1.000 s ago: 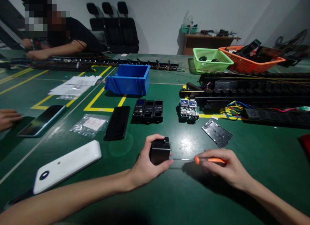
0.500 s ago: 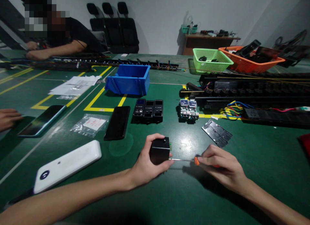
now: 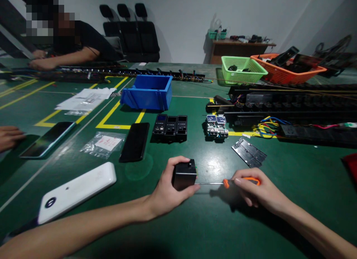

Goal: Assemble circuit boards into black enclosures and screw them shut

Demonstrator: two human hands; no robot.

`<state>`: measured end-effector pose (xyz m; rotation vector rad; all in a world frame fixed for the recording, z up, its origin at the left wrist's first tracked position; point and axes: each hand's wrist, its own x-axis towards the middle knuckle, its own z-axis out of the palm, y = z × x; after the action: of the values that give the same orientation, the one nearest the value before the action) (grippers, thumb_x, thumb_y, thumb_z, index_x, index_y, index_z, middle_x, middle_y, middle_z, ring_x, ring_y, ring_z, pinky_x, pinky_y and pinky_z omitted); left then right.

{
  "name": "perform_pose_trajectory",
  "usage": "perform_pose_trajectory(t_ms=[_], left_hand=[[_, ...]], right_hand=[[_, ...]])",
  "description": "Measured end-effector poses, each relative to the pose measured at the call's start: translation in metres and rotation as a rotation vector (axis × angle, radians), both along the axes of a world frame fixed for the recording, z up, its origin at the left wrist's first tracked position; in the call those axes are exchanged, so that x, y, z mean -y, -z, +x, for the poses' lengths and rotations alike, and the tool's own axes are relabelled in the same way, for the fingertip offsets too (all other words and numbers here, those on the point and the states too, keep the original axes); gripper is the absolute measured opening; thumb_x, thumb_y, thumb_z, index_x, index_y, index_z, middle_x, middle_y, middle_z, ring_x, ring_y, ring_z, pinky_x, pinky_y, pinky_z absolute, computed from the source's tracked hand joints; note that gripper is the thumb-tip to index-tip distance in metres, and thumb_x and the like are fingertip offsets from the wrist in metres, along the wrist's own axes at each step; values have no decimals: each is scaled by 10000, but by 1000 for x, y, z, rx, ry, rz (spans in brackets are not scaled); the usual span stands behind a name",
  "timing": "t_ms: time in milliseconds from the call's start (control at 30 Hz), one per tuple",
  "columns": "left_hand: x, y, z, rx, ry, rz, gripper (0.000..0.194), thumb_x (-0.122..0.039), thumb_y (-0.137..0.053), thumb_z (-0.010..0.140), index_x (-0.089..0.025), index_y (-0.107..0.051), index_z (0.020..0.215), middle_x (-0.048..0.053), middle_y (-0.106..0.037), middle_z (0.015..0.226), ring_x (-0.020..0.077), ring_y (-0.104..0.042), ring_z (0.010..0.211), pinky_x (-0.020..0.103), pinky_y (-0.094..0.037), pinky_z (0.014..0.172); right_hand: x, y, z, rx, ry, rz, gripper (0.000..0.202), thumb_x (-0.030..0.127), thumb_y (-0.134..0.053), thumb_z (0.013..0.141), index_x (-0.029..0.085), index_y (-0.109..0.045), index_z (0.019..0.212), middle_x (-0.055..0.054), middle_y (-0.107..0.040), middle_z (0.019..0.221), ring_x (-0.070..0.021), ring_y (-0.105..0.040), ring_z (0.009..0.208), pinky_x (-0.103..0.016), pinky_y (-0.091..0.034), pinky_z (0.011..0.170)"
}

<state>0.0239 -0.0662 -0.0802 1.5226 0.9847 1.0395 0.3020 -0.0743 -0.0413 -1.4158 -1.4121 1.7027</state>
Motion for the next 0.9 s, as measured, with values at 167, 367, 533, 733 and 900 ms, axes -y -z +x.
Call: perform_pose_trajectory(t_ms=[167, 367, 533, 733, 900], left_hand=[[1, 0, 0, 14, -11, 35, 641, -213, -777, 729, -258, -388, 1236, 70, -635, 1061, 197, -673, 932, 381, -547, 875], [0, -4, 2, 61, -12, 22, 645, -198, -776, 727, -260, -387, 1237, 60, -635, 1049, 196, -681, 919, 374, -561, 855], [-1, -4, 3, 91, 10, 0, 641, -182, -759, 744, -263, -363, 1242, 46, -641, 1018, 191, -692, 900, 364, -574, 829], [-1, -6, 4, 160, 32, -37, 647, -177, -758, 747, -273, -351, 1241, 54, -636, 1057, 200, -700, 906, 362, -587, 807], [0, -2, 3, 84, 3, -13, 644, -196, -771, 737, -263, -378, 1243, 71, -633, 1076, 205, -689, 926, 381, -571, 841]], right_hand=[[-5, -8, 4, 119, -69, 166, 359, 476, -661, 831, 132, -749, 883, -17, -610, 552, -87, -503, 458, -189, -357, 427], [-4, -6, 1, 166, -64, 574, 155, 307, -699, 831, 186, -748, 914, -58, -687, 786, -164, -628, 682, -266, -468, 611], [-1, 1, -2, 130, -47, 824, 34, 218, -702, 819, 190, -721, 822, -46, -637, 720, -163, -585, 640, -279, -445, 572], [-2, 1, -3, -5, 4, 572, 63, 221, -749, 776, 187, -726, 824, -40, -639, 770, -145, -595, 666, -256, -457, 592], [-1, 1, -6, -363, 104, 8, 304, 443, -593, 879, 158, -694, 901, -40, -643, 710, -106, -553, 517, -207, -419, 460]])
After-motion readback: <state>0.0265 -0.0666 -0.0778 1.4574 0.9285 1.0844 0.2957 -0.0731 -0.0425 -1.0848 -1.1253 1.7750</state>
